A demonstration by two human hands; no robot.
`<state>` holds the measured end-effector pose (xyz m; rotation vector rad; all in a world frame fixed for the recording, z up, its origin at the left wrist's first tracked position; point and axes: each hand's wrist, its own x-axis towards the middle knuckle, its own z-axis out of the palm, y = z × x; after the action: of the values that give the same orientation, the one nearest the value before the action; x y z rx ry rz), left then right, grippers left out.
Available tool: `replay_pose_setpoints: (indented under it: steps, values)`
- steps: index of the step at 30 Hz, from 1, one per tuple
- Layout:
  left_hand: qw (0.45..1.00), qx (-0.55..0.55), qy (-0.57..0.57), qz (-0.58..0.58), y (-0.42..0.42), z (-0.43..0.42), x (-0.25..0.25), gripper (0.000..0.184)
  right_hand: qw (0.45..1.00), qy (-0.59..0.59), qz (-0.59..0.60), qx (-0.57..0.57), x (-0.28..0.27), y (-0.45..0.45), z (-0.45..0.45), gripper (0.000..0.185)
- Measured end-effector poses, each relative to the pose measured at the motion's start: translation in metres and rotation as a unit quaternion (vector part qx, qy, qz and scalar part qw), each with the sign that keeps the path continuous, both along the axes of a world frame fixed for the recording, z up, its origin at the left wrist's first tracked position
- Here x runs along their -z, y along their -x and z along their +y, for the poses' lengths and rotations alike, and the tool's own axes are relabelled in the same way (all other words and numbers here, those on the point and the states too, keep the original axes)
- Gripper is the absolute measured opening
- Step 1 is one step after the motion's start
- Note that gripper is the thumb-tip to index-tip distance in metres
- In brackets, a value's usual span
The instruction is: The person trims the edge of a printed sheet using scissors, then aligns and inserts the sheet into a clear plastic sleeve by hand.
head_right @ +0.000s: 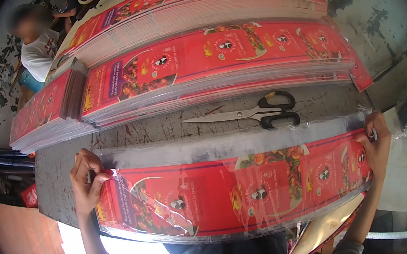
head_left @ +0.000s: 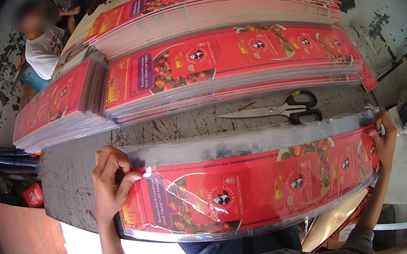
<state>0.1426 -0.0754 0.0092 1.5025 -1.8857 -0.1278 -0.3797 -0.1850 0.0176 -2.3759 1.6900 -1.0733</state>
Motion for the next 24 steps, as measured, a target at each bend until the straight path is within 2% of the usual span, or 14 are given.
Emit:
replay_pose_setpoints:
  steps: [12, 24]
  values:
    - [1.000, -0.017, -0.022, -0.003, 0.0030, 0.0011, -0.0014, 0.034, 1.000, -0.009, -0.028, 0.008, 0.0040, 0.0039, -0.0005, 0.054]
    - [0.999, -0.038, -0.017, -0.009, 0.0060, 0.0009, -0.0058, 0.032, 1.000, 0.006, 0.024, 0.005, 0.0008, 0.0028, 0.0003, 0.052]
